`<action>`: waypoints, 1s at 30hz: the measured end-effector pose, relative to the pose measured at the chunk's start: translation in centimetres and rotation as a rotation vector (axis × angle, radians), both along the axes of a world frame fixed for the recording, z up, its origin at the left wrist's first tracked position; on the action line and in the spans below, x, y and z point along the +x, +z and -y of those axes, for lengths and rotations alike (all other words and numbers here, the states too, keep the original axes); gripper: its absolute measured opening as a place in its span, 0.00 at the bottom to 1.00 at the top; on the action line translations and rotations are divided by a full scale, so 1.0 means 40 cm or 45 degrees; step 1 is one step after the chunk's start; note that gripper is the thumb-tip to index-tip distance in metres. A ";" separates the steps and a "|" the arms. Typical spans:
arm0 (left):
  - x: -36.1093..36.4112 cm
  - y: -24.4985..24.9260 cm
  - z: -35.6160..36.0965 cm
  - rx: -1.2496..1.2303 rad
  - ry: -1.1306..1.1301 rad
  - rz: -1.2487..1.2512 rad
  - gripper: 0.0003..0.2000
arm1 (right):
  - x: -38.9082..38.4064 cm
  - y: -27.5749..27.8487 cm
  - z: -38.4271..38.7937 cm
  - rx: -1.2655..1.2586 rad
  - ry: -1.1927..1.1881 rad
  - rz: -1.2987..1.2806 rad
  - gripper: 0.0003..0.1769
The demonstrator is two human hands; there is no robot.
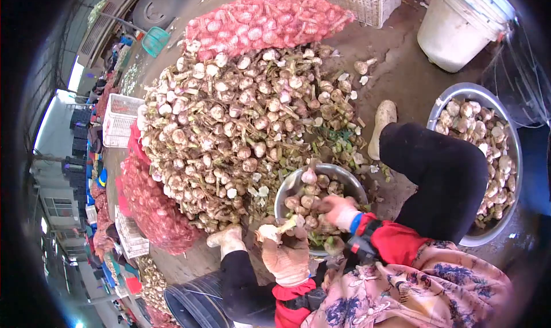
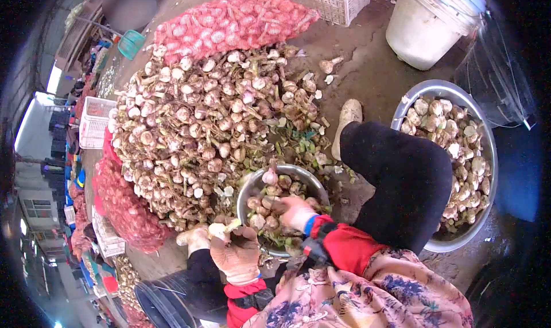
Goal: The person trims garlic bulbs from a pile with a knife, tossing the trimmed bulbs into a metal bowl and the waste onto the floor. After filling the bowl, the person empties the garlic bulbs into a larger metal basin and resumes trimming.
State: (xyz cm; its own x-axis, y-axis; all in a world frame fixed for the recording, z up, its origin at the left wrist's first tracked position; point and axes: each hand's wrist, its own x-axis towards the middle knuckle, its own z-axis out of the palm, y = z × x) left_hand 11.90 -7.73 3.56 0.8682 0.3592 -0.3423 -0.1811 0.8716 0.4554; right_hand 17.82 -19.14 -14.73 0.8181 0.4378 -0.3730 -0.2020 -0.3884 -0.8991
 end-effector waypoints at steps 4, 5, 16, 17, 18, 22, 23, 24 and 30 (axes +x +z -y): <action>0.001 -0.067 -0.049 0.110 0.027 -0.160 0.16 | 0.016 -0.051 -0.003 0.033 -0.273 -0.361 0.24; -0.012 -0.124 -0.081 0.189 -0.134 -0.252 0.16 | 0.022 -0.052 -0.006 0.052 -0.392 -0.344 0.26; 0.369 -0.445 -0.341 2.087 -0.520 -0.943 0.24 | 0.062 0.078 -0.033 0.343 -0.549 -0.643 0.18; 0.420 -0.476 -0.356 2.315 -0.621 -1.102 0.23 | 0.072 0.097 -0.037 0.423 -0.583 -0.656 0.13; 0.481 -0.480 -0.354 2.541 -0.726 -1.258 0.23 | 0.067 0.071 -0.041 0.364 -0.543 -0.606 0.13; 0.608 -0.550 -0.355 2.873 -1.280 -1.528 0.21 | 0.097 0.084 -0.045 0.427 -0.583 -0.803 0.12; 0.615 -0.557 -0.354 2.853 -1.212 -1.556 0.20 | 0.101 0.086 -0.042 0.389 -0.580 -0.774 0.11; 0.606 -0.556 -0.356 2.857 -1.215 -1.554 0.20 | 0.106 0.094 -0.042 0.359 -0.574 -0.744 0.10; 0.450 -0.453 -0.361 2.353 -0.273 -0.926 0.28 | 0.077 0.080 -0.038 0.513 -0.614 -0.719 0.11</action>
State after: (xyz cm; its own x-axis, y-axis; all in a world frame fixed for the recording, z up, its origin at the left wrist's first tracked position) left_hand 29.88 6.69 -14.58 0.8324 0.5541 0.0091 0.4428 -0.6749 0.5903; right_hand 20.92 -17.64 -11.52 0.6869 0.2758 -0.6724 -0.7244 0.1846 -0.6643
